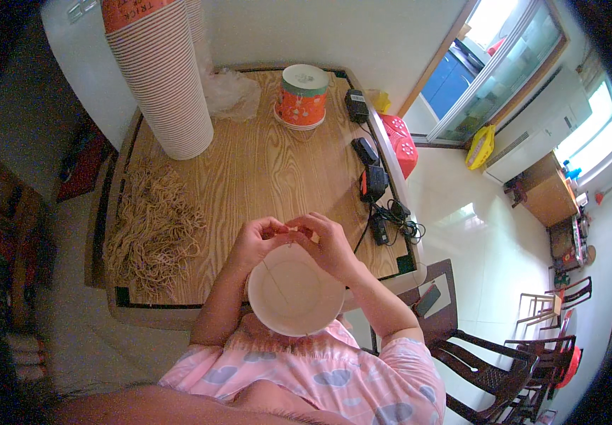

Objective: Attaching a handle string to a decorative paper bucket.

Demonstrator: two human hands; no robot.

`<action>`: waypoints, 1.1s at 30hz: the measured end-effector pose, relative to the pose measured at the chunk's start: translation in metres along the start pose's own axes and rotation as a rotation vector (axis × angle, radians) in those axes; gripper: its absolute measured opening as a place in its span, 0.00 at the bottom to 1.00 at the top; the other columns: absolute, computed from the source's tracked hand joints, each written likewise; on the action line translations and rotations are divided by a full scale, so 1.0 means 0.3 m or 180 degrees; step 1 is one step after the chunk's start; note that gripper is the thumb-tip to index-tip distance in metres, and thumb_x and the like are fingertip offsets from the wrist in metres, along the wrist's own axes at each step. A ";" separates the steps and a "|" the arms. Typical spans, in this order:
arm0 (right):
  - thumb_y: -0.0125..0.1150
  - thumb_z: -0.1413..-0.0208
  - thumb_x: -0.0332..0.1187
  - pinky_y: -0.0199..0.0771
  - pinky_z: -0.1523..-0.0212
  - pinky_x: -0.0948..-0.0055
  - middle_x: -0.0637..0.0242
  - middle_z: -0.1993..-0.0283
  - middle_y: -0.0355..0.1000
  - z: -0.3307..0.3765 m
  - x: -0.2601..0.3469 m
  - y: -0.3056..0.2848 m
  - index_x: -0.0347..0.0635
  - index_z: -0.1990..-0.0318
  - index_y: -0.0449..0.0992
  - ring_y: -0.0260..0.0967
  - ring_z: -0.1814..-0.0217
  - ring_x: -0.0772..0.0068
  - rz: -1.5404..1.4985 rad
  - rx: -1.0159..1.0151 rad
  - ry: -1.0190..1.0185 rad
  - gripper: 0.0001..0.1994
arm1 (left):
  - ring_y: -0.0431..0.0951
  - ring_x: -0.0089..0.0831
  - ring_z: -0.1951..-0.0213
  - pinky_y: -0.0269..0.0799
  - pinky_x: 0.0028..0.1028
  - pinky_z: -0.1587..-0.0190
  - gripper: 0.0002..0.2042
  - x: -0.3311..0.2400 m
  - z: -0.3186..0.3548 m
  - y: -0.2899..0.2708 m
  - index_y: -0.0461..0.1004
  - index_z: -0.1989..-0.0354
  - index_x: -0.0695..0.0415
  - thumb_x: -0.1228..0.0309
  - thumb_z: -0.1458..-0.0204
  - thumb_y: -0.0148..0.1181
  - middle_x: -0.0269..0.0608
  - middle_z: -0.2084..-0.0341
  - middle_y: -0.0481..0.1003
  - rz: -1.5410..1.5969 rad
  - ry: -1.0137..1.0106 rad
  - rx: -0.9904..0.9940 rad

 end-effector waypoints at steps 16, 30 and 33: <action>0.52 0.45 0.30 0.65 0.62 0.63 0.57 0.69 0.66 -0.007 -0.036 0.000 0.37 0.68 0.67 0.64 0.63 0.53 0.0577 -0.0054 -0.0482 0.06 | 0.77 0.21 0.69 0.73 0.21 0.65 0.06 0.008 -0.003 0.005 0.75 0.68 0.63 0.75 0.52 0.63 0.37 0.73 0.78 -0.0239 -0.0074 0.0060; 0.61 0.50 0.31 0.66 0.66 0.73 0.62 0.70 0.70 -0.004 -0.031 -0.019 0.37 0.68 0.73 0.68 0.66 0.66 0.0543 -0.0133 -0.0492 0.07 | 0.76 0.17 0.71 0.71 0.17 0.69 0.04 0.009 -0.003 0.011 0.75 0.68 0.64 0.78 0.51 0.60 0.36 0.74 0.77 -0.0074 -0.0063 0.0045; 0.62 0.52 0.31 0.66 0.67 0.73 0.62 0.69 0.71 0.006 -0.033 -0.019 0.37 0.69 0.73 0.69 0.67 0.67 0.0739 0.0045 0.0229 0.08 | 0.75 0.18 0.72 0.71 0.20 0.67 0.06 0.011 -0.001 0.003 0.74 0.70 0.62 0.74 0.52 0.63 0.35 0.75 0.76 -0.0064 -0.0056 0.0010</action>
Point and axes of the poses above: each hand's wrist, its own z-axis away from the middle knuckle, its own y-axis out of the palm, x = y × z, the point moved 2 cm from there along -z, towards the middle knuckle
